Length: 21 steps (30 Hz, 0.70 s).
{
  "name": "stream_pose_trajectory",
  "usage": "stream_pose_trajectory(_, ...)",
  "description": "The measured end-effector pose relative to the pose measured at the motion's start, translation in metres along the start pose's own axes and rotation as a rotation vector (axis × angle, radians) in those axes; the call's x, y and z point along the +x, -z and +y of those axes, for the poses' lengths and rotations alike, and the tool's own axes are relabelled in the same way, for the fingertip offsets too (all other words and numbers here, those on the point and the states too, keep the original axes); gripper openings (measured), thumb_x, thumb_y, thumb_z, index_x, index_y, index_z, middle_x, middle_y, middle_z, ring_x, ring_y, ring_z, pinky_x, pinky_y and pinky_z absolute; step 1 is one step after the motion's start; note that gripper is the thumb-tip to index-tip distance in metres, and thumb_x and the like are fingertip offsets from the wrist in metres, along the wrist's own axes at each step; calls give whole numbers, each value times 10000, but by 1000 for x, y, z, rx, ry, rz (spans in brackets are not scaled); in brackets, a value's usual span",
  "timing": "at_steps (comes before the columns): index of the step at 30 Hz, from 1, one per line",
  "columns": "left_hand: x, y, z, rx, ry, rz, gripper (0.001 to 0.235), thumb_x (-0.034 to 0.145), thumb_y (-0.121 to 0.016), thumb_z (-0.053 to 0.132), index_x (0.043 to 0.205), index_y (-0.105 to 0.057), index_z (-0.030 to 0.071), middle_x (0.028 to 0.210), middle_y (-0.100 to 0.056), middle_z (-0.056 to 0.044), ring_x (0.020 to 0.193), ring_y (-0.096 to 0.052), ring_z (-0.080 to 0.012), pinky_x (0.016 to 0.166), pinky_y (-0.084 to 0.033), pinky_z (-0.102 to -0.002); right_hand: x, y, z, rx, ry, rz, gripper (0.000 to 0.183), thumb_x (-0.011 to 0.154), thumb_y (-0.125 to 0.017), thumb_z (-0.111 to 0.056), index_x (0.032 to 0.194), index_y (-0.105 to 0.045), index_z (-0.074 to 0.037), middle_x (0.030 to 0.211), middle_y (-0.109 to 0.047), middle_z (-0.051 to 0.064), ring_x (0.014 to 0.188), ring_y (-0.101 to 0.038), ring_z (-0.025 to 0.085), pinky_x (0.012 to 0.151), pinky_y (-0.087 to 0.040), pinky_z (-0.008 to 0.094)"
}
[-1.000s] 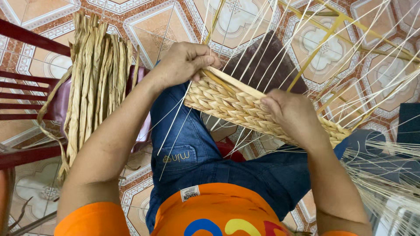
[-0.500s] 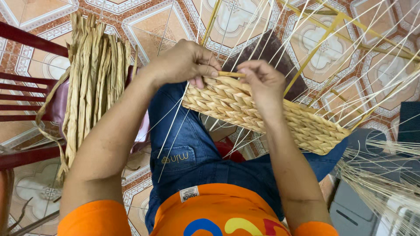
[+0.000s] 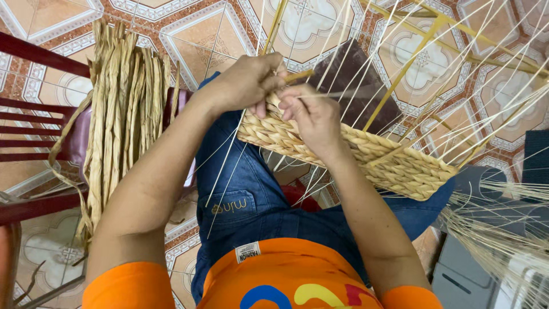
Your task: The person weaves a rectangular basket by hand, interlacing dried palm strips through a vertical frame. They repeatedly pull new strips through the weave and tighten them to build up the basket's body.
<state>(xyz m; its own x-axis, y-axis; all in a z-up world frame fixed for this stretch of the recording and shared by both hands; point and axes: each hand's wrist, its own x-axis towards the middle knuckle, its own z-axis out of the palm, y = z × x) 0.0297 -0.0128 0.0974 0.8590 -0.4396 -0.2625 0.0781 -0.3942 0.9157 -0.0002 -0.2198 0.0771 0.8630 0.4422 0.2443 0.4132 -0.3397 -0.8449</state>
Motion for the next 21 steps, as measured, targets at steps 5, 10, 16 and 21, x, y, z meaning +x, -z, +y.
stream_pose_trajectory(5, 11, -21, 3, 640, -250, 258, 121, 938, -690, 203, 963, -711, 86, 761, -737, -144, 715, -722, -310, 671, -570, -447, 1, 24, -19, -387, -70, 4, 102, 966, -743, -93, 1056, -700, -72, 924, -708, 52, 681, -634, 110, 574, -542, 250)
stream_pose_trajectory(10, 5, -12, -4, 246, -290, 87, 118, 919, -667, 142, 1010, -729, 98, 818, -767, -72, 716, -757, -222, 739, -578, -402, -3, 35, -28, -413, -177, 35, 168, 898, -813, -124, 1013, -708, -61, 920, -743, 39, 677, -642, 113, 594, -525, 272)
stream_pose_trajectory(16, -11, -21, 12, -154, 38, 199, 161, 1032, -611, 155, 1074, -724, 48, 821, -752, -78, 660, -728, -140, 611, -578, -308, -3, 19, -19, -347, -383, 22, 102, 950, -751, -135, 962, -696, -50, 806, -751, 53, 684, -698, 90, 611, -544, 267)
stream_pose_trajectory(21, -33, -18, -29, -542, -199, 357, 252, 1002, -613, 94, 1251, -639, 115, 1051, -723, -14, 756, -708, -67, 645, -602, -229, -33, 40, -19, -295, -329, -23, 128, 1016, -671, -134, 1061, -706, -19, 838, -748, 86, 712, -687, 107, 634, -533, 283)
